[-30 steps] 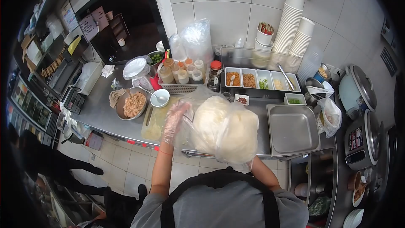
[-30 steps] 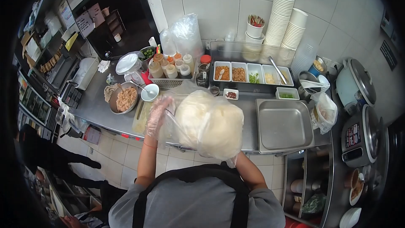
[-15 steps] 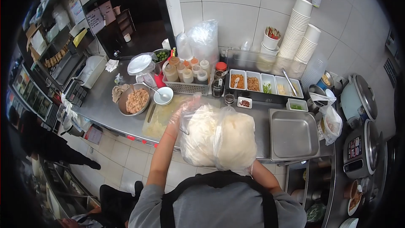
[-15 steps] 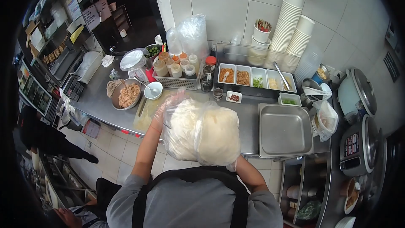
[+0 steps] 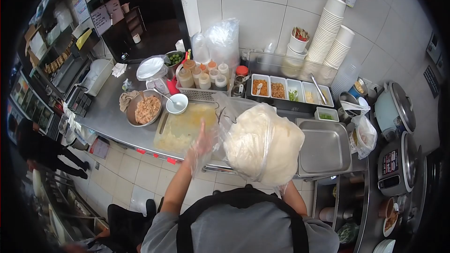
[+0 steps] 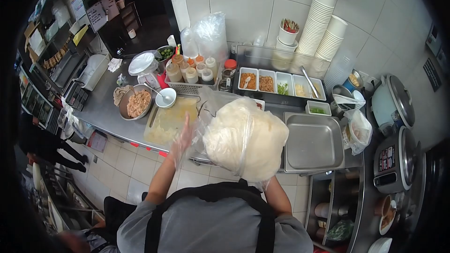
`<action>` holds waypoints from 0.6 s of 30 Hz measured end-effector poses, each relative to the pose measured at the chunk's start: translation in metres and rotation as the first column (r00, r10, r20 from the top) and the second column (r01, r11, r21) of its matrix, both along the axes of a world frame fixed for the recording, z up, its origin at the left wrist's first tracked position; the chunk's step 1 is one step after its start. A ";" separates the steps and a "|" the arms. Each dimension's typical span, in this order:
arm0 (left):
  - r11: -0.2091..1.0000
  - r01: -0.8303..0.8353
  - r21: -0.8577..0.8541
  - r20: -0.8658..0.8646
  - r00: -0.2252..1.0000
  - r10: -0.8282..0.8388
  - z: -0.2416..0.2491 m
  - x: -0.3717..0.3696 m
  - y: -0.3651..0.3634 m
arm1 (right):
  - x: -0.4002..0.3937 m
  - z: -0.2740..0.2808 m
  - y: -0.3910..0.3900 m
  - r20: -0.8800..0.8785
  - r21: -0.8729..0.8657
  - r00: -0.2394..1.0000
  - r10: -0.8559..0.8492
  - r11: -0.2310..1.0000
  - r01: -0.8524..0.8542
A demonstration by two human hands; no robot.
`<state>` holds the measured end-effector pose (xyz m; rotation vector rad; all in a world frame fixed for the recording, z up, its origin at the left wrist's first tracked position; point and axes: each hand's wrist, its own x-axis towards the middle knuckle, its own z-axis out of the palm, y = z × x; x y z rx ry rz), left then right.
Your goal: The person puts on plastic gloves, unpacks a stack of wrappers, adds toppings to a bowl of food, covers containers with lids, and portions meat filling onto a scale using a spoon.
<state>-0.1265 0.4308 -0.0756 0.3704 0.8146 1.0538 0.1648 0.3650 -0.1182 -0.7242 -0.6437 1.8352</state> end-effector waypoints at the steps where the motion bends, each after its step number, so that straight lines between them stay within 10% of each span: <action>1: 0.996 0.028 0.083 0.076 0.997 -0.034 0.011 0.008 -0.013 | 0.002 0.001 0.001 0.004 0.002 1.000 -0.010 1.000 0.010; 8: 0.866 0.095 0.491 -0.528 0.824 0.208 -0.051 -0.014 0.003 | 0.012 0.008 -0.002 0.037 0.018 0.998 -0.051 0.999 0.051; 11: 0.867 -0.268 0.421 -0.482 0.743 0.464 -0.059 -0.035 0.011 | 0.019 0.011 -0.006 0.057 0.022 0.996 -0.071 0.997 0.070; 18: 0.901 -0.361 0.240 -0.351 0.833 0.427 -0.088 -0.080 -0.002 | 0.052 0.014 -0.033 0.113 0.026 0.980 -0.161 0.987 0.159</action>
